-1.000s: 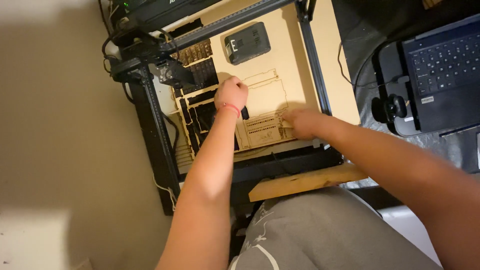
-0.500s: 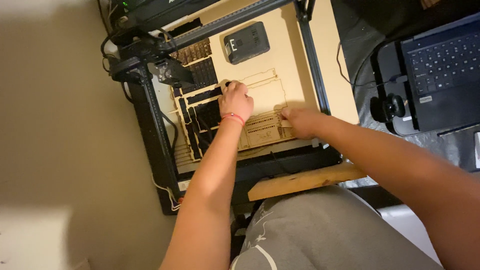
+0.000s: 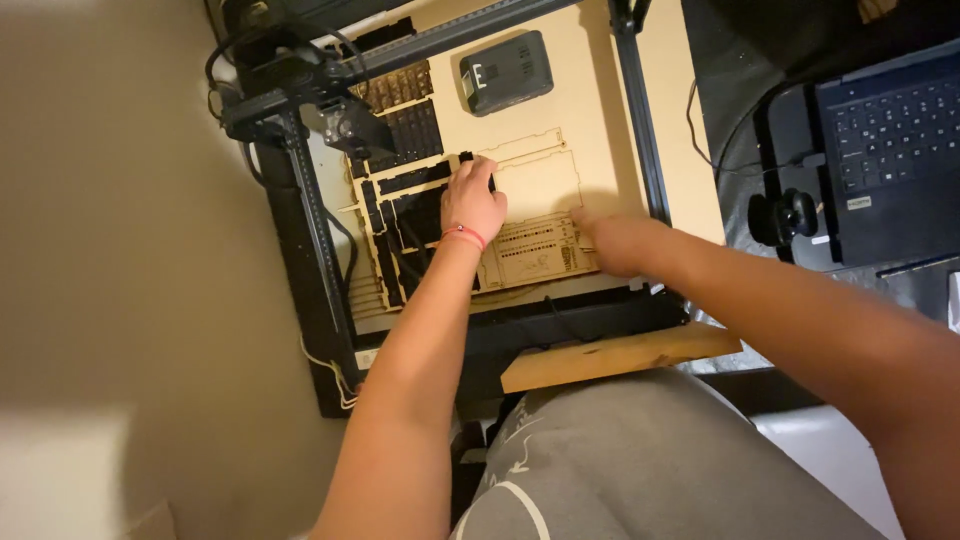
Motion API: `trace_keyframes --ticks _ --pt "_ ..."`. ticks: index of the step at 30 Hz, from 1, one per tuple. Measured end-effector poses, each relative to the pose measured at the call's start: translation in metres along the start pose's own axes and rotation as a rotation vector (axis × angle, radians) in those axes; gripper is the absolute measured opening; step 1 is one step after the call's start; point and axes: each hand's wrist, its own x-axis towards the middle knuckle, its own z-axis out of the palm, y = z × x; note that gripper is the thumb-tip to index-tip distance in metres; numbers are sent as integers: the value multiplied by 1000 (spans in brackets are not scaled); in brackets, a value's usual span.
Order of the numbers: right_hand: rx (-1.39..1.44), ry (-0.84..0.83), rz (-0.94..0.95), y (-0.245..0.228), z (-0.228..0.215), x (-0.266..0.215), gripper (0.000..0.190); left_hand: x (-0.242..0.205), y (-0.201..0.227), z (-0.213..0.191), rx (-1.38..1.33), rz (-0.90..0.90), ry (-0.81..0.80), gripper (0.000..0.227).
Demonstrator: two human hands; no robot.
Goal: The person removes laser-cut wooden pieces from a sheet on a 3D printer bed and places them on a nearby desk. They continue to pop out additional pieces and inspect them by hand.
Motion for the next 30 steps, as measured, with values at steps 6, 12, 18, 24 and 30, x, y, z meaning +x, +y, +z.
trace_keyframes --ticks 6,12,18,24,30 --pt "-177 -54 -7 13 1 22 73 18 2 7 57 -48 -48 40" --pt "-187 -79 7 -6 -14 -5 63 31 6 5 197 -63 -121 29" --pt "-192 120 -115 39 24 44 61 13 16 -12 131 -2 -13 22" --pt "-223 284 -166 31 29 21 33 2 5 -13 -46 -35 100 43" --pt "-416 398 -145 34 41 29 40 11 -1 -14 -26 -40 107 36"
